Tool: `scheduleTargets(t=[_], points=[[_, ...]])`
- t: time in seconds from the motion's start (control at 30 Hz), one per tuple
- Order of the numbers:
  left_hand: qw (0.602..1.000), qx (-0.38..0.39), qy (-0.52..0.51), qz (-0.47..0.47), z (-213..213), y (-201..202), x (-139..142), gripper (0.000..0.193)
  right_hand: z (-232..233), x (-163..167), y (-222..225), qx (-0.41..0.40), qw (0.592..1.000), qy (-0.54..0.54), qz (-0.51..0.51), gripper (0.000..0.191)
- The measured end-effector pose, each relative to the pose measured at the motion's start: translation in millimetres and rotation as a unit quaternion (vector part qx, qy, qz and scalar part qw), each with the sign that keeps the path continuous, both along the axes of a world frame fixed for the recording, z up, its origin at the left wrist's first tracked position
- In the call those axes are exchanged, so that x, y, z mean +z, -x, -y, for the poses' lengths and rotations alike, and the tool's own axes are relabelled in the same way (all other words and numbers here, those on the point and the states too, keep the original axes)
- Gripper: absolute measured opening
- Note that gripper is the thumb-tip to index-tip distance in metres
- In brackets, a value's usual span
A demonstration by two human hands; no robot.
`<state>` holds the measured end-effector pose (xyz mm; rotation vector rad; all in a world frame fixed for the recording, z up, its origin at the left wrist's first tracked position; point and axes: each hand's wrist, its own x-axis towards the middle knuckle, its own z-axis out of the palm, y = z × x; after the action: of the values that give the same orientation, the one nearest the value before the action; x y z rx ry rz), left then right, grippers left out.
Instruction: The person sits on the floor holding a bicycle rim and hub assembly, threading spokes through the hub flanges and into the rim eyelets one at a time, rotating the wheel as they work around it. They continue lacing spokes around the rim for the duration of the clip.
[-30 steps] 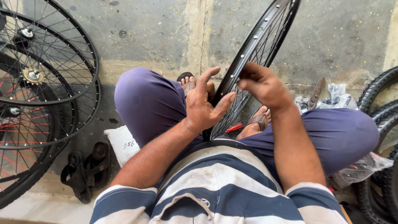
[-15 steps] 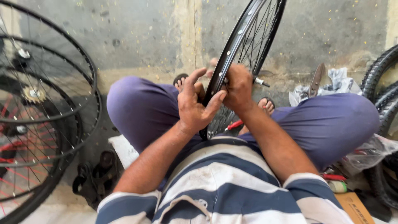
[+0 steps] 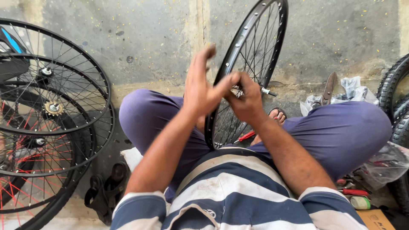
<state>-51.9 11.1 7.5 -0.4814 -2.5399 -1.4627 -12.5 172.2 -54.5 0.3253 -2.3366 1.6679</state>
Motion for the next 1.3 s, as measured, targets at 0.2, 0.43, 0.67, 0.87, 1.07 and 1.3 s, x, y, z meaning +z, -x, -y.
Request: scheduleTargets(t=[0.2,0.43,0.67,0.87,1.07,1.3], points=[[0.901,-0.162,-0.296,0.272,-3.5,61.7,-16.1,0.067,-3.5,-0.9,35.2,0.119,0.889,0.371,0.239,0.023],[0.887,-0.080,-0.331,0.312,30.2,42.1,-32.7,0.048,-0.7,-0.5,31.9,-0.044,0.989,0.133,-0.047,0.019],[0.917,-0.040,-0.308,0.250,33.8,30.6,-44.9,0.046,16.4,6.8,66.6,0.006,0.983,0.174,0.066,0.016],[0.917,-0.042,-0.301,0.257,31.3,18.5,-37.5,0.045,-0.1,8.1,90.4,0.167,0.908,0.318,0.217,0.029],[0.914,-0.034,-0.289,0.284,25.7,15.6,-29.6,0.046,-6.4,14.8,82.9,0.207,0.922,0.285,0.162,0.028],[0.936,-0.049,-0.269,0.221,20.6,16.5,-43.6,0.044,0.9,15.8,73.8,0.189,0.938,0.277,0.087,0.031]])
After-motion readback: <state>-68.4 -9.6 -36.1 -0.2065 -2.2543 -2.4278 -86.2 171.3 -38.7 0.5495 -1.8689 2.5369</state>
